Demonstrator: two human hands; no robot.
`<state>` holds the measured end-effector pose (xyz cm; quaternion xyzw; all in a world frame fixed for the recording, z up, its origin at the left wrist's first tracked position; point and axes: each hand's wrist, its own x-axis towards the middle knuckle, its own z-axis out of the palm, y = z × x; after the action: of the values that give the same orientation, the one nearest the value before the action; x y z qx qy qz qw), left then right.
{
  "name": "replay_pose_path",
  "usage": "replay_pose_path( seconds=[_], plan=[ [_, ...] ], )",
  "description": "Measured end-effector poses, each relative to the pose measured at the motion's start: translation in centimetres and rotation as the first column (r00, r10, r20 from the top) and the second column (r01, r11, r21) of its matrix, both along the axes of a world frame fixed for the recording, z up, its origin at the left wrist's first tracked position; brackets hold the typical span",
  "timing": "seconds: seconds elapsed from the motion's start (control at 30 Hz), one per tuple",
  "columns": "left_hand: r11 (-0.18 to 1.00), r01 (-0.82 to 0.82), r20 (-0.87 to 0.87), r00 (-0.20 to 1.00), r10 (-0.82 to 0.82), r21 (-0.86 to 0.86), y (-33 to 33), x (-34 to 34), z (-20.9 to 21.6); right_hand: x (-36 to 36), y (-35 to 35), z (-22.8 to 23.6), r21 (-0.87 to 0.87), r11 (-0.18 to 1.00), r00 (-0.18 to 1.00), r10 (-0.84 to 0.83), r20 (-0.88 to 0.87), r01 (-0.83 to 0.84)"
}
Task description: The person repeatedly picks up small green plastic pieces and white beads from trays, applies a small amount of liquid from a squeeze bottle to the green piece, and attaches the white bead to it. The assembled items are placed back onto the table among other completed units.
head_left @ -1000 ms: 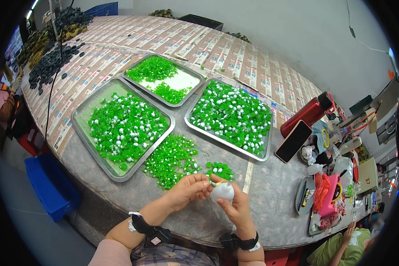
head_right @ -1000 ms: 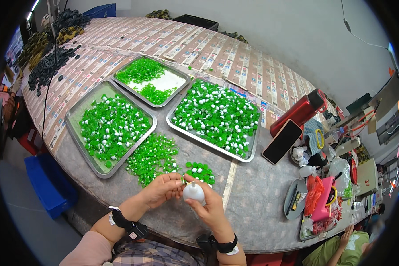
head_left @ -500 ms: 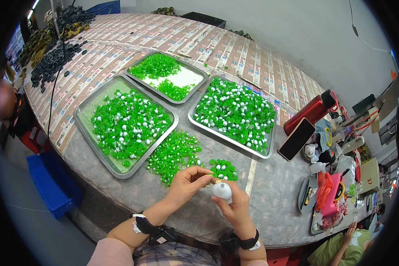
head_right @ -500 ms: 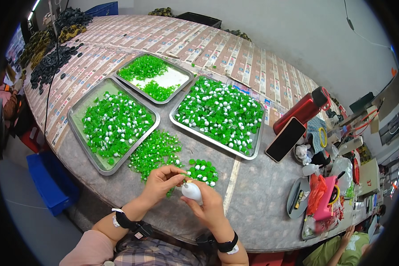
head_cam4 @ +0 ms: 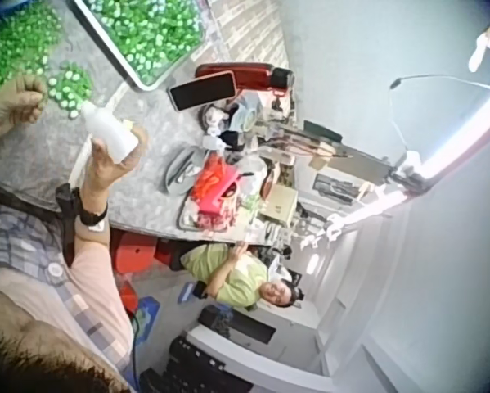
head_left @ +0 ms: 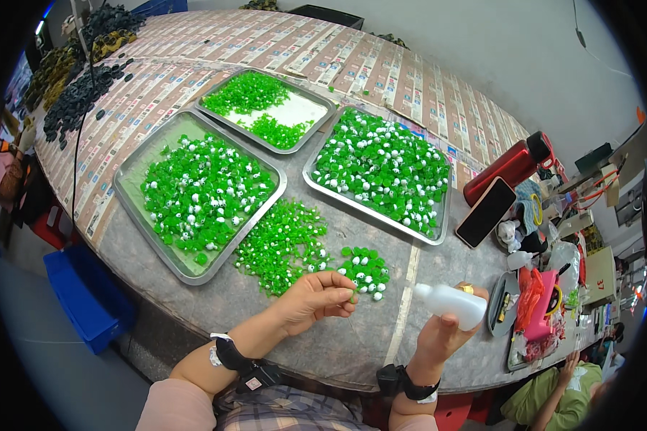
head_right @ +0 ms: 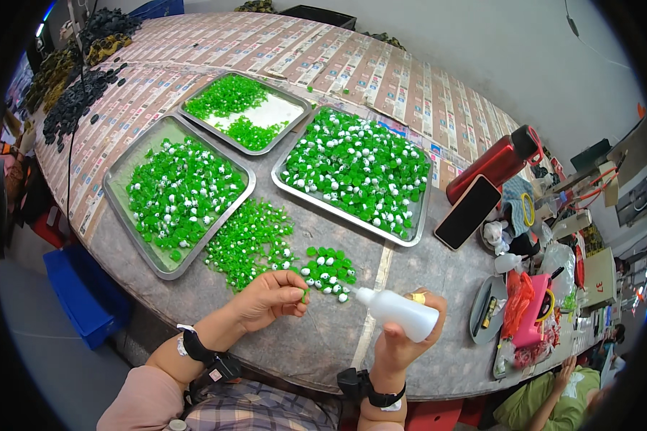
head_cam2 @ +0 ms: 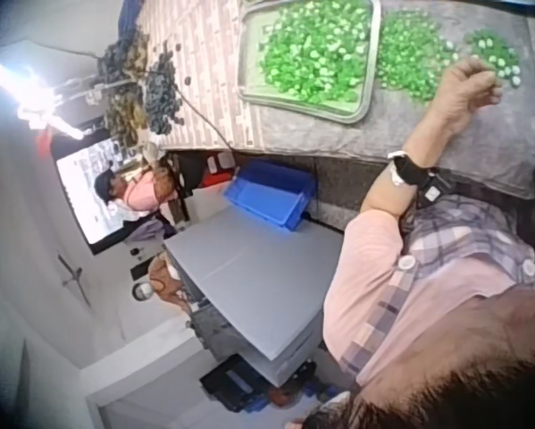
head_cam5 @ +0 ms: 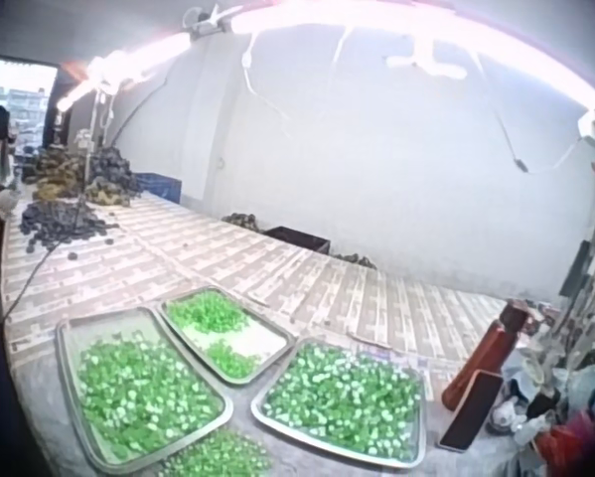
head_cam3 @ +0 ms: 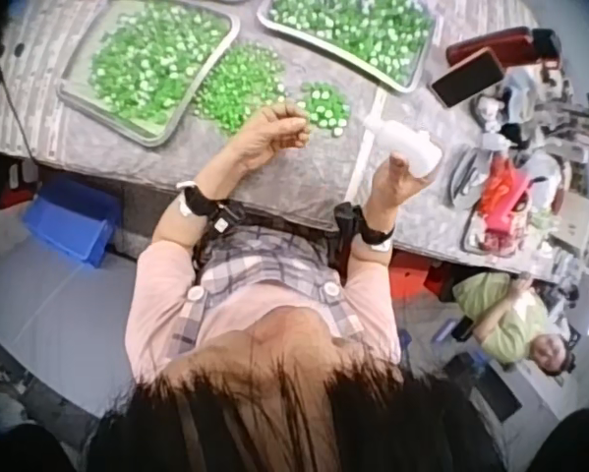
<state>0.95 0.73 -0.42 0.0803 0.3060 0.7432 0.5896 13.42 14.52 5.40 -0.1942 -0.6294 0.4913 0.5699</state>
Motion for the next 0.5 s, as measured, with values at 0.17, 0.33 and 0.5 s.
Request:
replay_pose_path(
  seconds=[0.17,0.33,0.5],
  plan=[
    [1.0,0.024,0.001,1.0,-0.024,0.0,0.0,0.2,-0.3,0.3,-0.3,-0.8,0.114,0.991,0.995,0.067,0.08,-0.076],
    [0.999,0.041,-0.028,0.999,-0.042,-0.023,0.1,0.2,-0.3,0.2,-1.1,-1.0,0.102,0.989,0.992,0.098,0.084,-0.107],
    [0.998,0.036,-0.03,0.999,-0.037,-0.045,0.1,0.3,-0.4,-0.4,-1.7,-0.4,0.096,0.994,0.983,0.042,0.176,-0.06]
  ],
)
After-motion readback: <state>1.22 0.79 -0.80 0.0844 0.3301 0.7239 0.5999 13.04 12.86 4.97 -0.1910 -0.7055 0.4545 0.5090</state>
